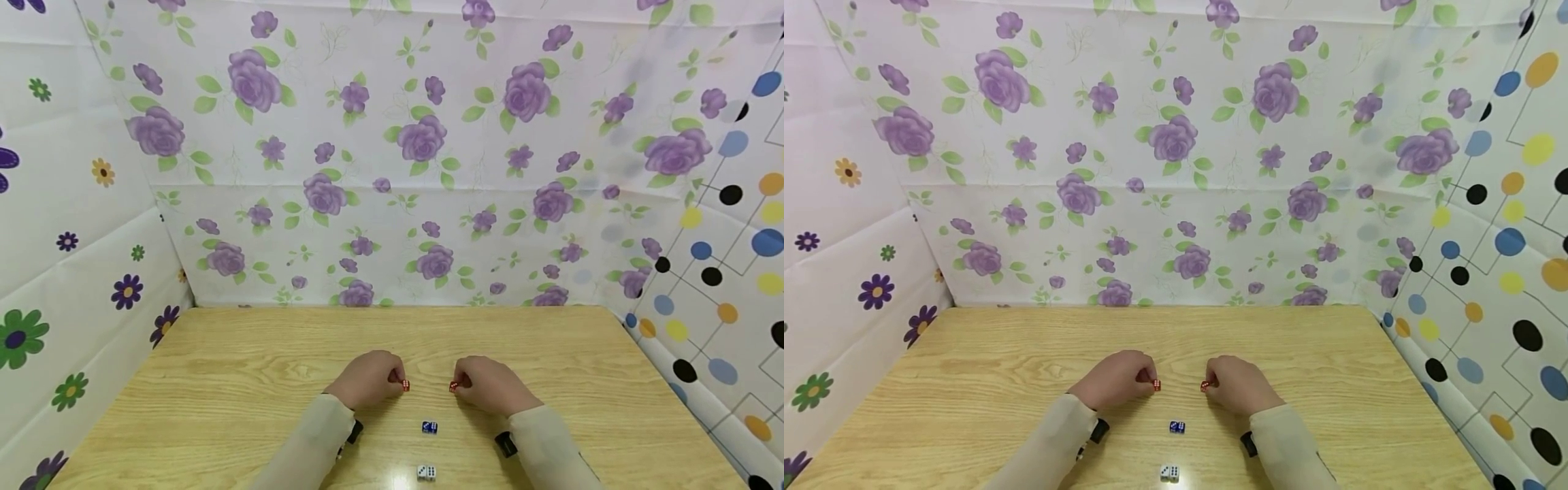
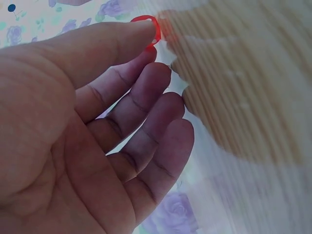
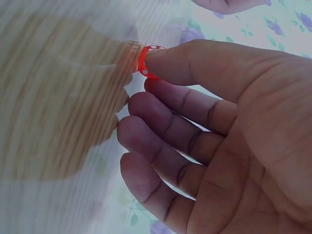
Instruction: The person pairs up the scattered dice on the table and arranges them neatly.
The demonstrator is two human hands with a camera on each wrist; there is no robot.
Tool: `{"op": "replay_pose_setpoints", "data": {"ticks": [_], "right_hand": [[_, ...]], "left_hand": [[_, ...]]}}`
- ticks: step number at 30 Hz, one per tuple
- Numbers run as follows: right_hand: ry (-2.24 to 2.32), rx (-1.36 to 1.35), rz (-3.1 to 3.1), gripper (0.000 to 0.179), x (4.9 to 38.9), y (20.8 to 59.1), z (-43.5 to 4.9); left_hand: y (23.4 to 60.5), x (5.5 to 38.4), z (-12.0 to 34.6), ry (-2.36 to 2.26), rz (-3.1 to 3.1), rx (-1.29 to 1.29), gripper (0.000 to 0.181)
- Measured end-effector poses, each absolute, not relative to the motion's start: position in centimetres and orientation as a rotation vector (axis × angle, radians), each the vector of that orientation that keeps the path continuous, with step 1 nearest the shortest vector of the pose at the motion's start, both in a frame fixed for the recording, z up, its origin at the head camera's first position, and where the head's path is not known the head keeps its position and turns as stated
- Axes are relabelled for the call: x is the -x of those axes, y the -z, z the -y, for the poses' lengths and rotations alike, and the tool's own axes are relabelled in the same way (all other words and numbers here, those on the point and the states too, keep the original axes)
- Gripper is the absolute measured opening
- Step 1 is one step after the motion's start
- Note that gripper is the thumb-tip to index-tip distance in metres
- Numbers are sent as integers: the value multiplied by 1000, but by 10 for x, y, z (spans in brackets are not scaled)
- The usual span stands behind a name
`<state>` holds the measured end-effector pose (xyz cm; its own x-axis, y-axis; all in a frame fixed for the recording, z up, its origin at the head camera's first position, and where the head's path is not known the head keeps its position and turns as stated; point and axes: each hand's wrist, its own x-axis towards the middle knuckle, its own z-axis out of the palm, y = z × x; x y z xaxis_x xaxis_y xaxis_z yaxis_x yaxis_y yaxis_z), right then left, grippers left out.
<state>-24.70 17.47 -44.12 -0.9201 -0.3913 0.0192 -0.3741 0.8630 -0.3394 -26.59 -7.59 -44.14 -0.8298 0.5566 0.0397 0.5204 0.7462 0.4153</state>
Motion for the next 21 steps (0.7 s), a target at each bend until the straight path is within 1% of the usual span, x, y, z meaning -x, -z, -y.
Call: {"op": "replay_pose_setpoints", "data": {"ticks": [12,21], "right_hand": [[519,673,-2966,7,246,443,-167],[546,627,-2960,9,245,442,-168]], "left_hand": [[446,264,65,-573,-2879,-918,7],[446,264,66,-616,-2855,-903,5]]}}
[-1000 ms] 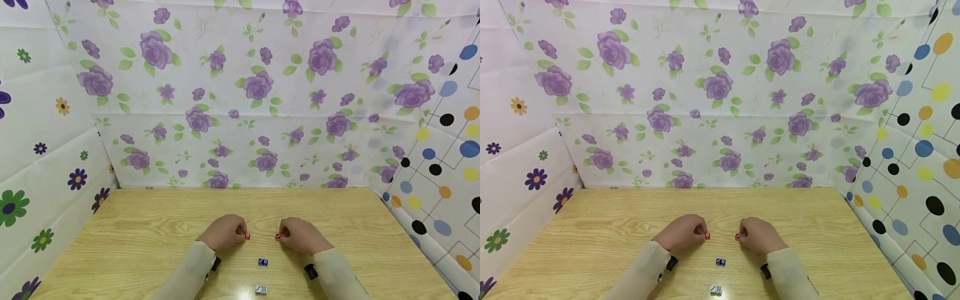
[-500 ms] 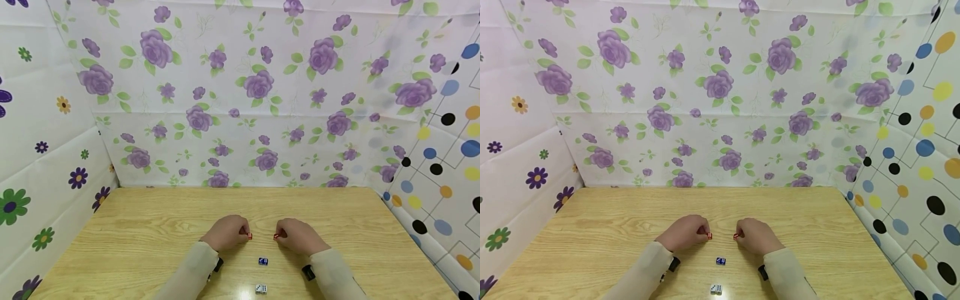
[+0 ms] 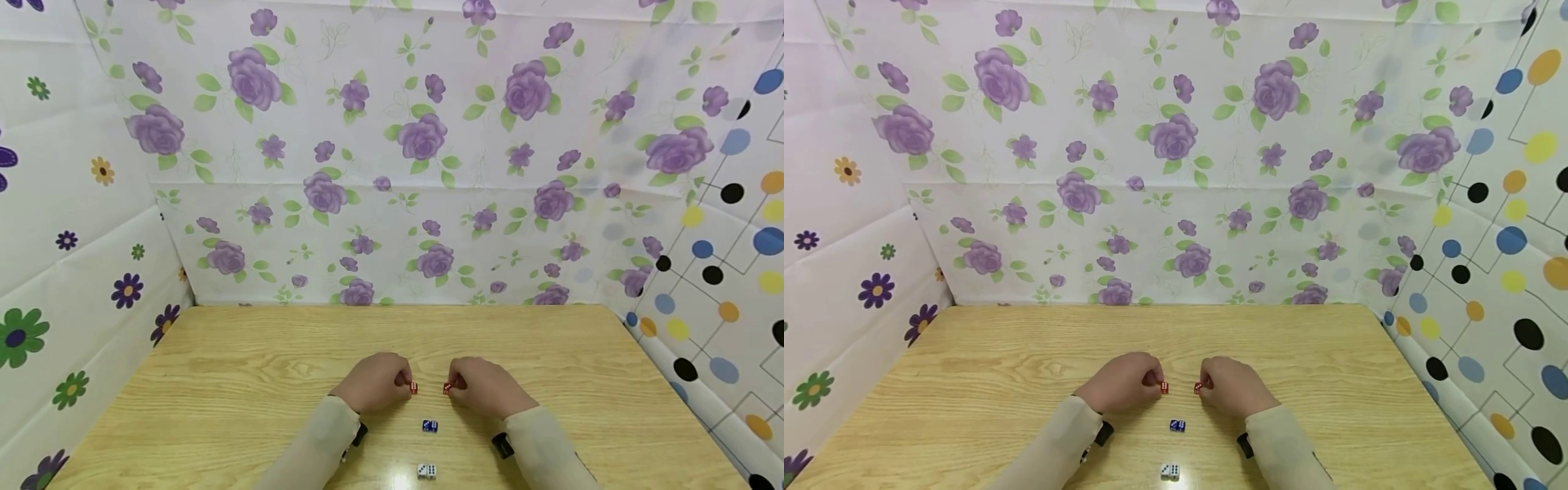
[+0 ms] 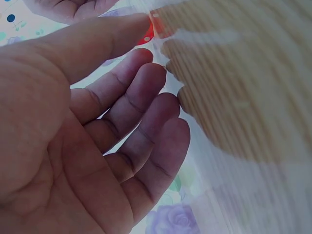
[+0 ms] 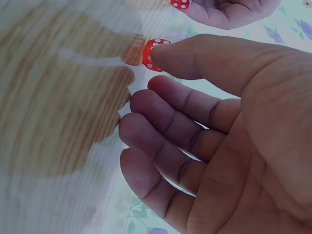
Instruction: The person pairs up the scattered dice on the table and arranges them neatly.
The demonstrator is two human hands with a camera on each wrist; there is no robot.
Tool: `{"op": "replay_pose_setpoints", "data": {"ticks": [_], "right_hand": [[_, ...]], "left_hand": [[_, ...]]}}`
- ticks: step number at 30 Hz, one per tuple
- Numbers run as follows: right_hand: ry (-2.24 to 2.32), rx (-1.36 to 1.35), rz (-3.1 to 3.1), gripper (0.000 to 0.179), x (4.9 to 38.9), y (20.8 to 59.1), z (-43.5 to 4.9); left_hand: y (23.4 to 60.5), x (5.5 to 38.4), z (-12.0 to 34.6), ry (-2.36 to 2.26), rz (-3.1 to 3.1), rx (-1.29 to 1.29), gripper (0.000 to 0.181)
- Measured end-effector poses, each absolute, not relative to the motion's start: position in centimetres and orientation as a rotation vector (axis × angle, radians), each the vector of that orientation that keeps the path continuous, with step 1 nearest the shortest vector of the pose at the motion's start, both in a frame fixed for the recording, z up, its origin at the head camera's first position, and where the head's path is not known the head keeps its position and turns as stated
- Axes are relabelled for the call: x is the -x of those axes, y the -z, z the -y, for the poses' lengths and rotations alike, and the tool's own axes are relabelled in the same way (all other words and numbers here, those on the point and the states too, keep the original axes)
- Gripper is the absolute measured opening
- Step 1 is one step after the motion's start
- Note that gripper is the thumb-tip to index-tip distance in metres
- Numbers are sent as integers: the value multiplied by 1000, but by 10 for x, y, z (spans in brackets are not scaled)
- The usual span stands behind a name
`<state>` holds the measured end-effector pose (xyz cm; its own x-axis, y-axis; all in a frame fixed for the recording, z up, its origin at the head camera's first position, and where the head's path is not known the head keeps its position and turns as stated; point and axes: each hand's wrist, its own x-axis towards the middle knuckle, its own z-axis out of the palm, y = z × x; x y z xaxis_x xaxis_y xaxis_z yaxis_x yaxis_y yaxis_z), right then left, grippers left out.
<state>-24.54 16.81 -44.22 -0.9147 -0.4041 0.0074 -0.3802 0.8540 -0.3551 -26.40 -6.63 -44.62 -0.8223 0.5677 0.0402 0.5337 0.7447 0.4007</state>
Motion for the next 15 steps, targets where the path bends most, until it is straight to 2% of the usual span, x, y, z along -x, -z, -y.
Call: {"op": "replay_pose_setpoints", "data": {"ticks": [15], "right_hand": [[492,670,-2986,10,247,446,-163]], "left_hand": [[446,262,60,-554,-2881,-919,10]]}}
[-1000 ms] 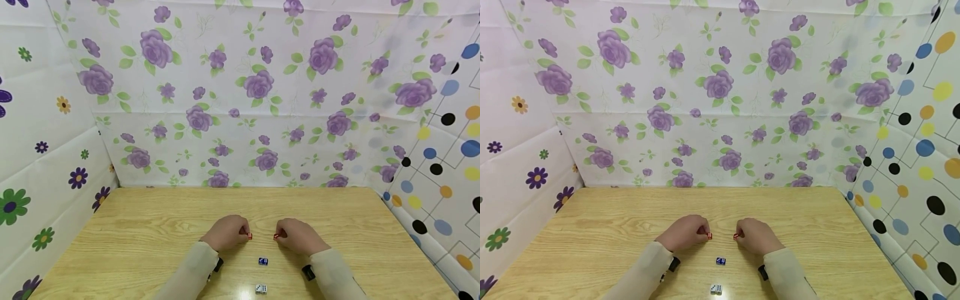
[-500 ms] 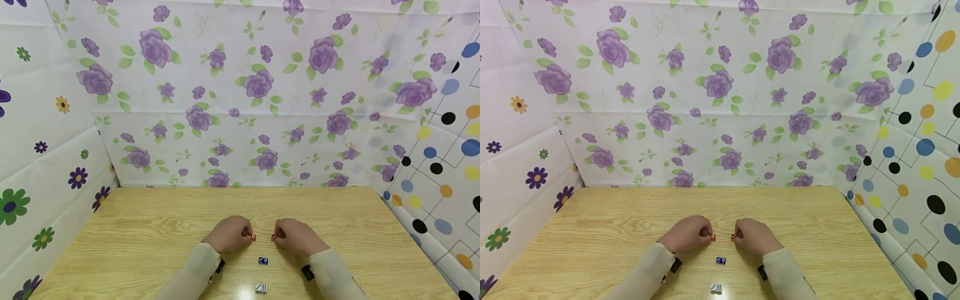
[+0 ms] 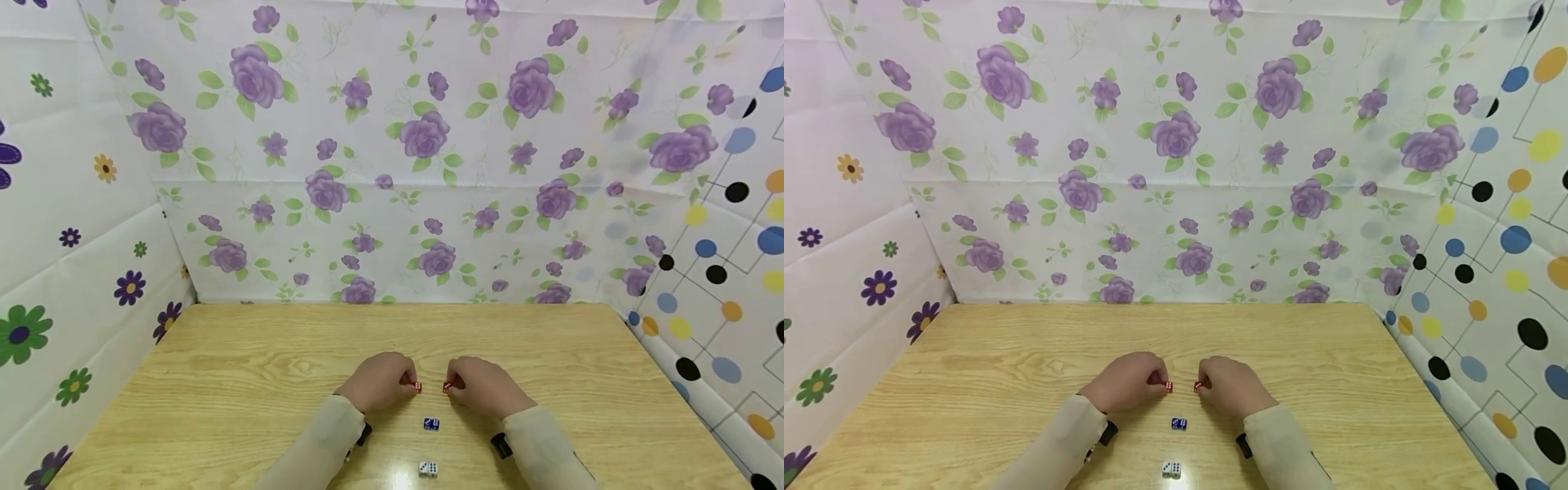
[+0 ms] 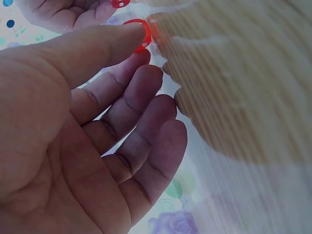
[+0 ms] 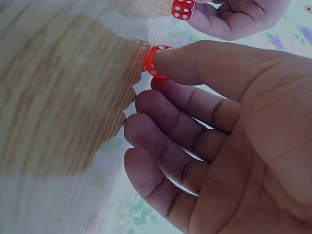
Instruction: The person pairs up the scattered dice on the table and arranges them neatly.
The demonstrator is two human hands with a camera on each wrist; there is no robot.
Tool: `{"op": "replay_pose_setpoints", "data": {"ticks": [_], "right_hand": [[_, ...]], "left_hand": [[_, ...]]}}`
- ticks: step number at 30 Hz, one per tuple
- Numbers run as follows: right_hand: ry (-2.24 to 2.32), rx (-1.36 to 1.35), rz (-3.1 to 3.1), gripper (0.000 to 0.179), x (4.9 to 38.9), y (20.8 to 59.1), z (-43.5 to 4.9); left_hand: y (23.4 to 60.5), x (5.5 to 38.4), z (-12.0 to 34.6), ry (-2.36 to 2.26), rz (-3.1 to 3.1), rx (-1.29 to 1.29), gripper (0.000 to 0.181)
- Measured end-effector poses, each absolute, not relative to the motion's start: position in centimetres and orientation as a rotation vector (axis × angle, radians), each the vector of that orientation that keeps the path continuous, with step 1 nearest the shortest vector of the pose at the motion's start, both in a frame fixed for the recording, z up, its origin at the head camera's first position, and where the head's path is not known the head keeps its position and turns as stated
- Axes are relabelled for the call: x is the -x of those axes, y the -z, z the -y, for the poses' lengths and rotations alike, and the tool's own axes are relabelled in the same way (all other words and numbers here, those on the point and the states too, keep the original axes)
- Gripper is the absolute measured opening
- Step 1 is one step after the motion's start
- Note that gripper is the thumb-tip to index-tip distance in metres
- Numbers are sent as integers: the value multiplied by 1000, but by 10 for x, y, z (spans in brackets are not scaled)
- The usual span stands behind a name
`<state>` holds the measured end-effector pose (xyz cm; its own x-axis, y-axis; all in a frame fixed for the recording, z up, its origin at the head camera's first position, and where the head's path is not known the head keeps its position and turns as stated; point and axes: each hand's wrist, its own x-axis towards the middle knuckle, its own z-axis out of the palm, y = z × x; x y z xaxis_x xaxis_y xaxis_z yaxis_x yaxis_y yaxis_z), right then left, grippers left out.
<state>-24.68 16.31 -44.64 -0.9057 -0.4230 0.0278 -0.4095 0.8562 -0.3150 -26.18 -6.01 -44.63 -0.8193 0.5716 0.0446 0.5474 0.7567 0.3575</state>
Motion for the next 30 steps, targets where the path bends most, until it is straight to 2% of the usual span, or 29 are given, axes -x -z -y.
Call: {"op": "replay_pose_setpoints", "data": {"ticks": [30], "right_hand": [[460,687,-3012,9,244,442,-162]], "left_hand": [[444,261,57,-580,-2848,-909,9]]}}
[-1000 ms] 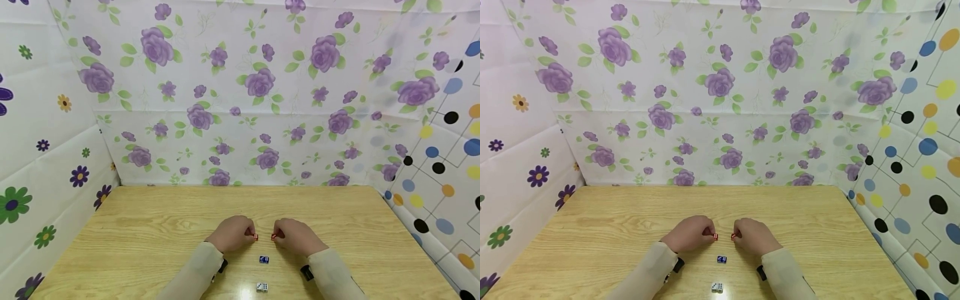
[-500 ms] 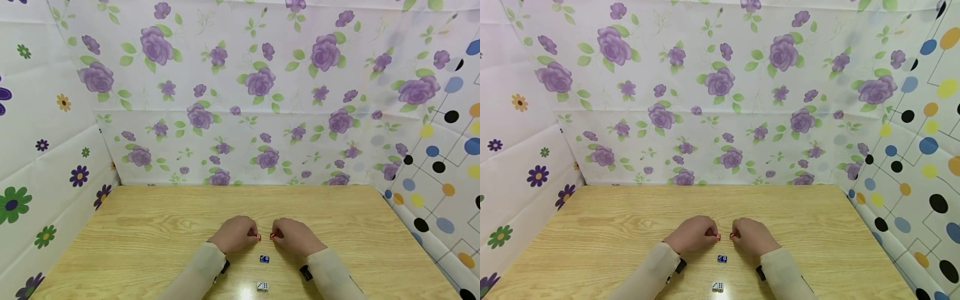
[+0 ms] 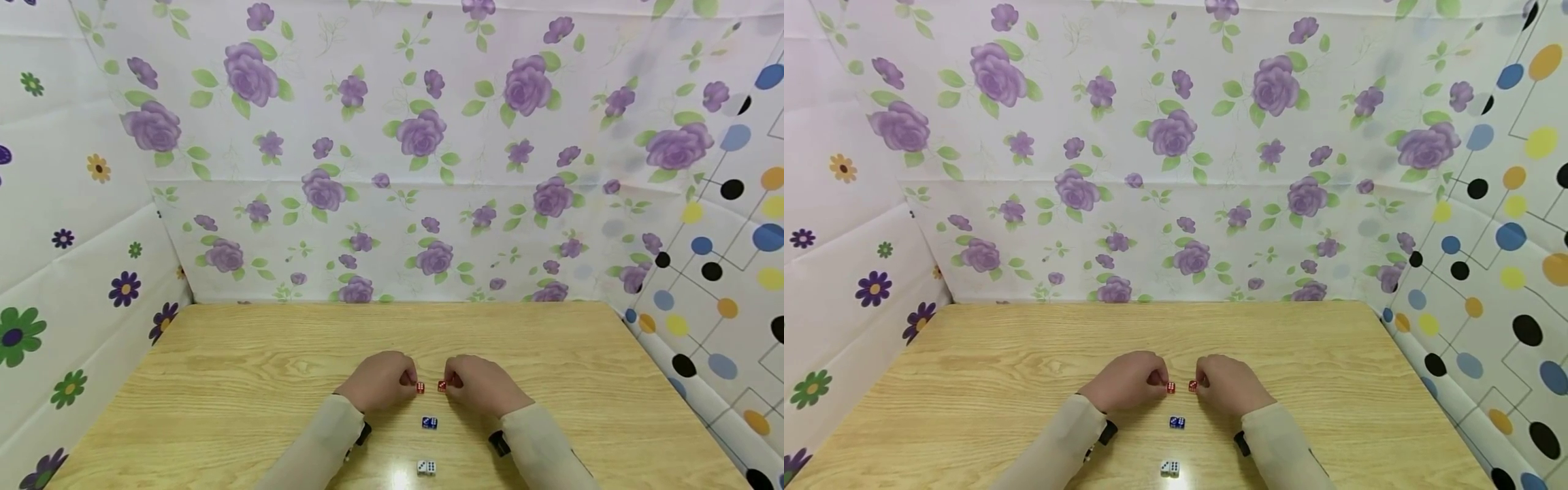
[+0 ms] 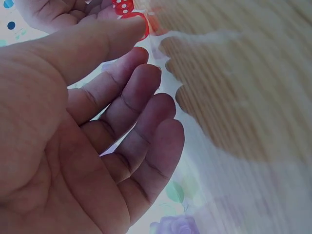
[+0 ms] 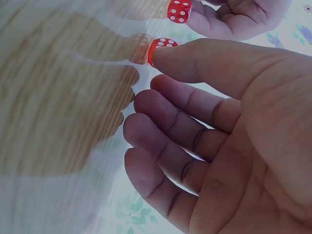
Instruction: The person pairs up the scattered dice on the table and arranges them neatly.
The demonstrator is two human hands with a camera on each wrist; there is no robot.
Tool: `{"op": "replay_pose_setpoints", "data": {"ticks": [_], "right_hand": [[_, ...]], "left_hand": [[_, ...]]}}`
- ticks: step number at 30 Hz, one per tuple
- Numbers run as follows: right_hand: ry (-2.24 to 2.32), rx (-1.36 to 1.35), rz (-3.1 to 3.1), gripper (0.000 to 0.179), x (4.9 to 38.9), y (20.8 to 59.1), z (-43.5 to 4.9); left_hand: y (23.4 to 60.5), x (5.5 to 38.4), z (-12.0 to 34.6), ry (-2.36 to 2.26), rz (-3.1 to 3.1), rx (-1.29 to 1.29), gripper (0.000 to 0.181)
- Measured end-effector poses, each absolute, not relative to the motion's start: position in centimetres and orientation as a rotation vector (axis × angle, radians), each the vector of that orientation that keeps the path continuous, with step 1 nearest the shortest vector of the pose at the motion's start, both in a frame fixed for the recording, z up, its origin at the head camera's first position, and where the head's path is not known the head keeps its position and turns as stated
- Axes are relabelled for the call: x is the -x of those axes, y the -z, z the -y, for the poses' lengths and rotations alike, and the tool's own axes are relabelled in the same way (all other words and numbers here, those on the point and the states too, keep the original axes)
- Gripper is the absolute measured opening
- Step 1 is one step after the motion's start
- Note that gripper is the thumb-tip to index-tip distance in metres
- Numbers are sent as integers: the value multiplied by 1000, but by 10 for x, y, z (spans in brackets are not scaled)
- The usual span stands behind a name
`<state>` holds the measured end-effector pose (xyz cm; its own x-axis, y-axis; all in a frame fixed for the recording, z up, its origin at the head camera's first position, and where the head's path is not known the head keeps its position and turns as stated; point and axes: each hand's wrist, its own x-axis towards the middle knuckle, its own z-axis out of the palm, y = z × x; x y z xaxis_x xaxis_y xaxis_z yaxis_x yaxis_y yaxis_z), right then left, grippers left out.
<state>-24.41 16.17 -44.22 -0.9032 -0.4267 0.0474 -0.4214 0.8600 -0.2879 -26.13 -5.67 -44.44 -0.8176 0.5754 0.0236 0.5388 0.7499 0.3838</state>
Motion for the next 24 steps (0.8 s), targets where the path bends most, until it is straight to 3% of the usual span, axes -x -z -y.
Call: {"op": "replay_pose_setpoints", "data": {"ticks": [24], "right_hand": [[464,729,-3024,13,243,445,-159]], "left_hand": [[442,261,52,-572,-2847,-944,12]]}}
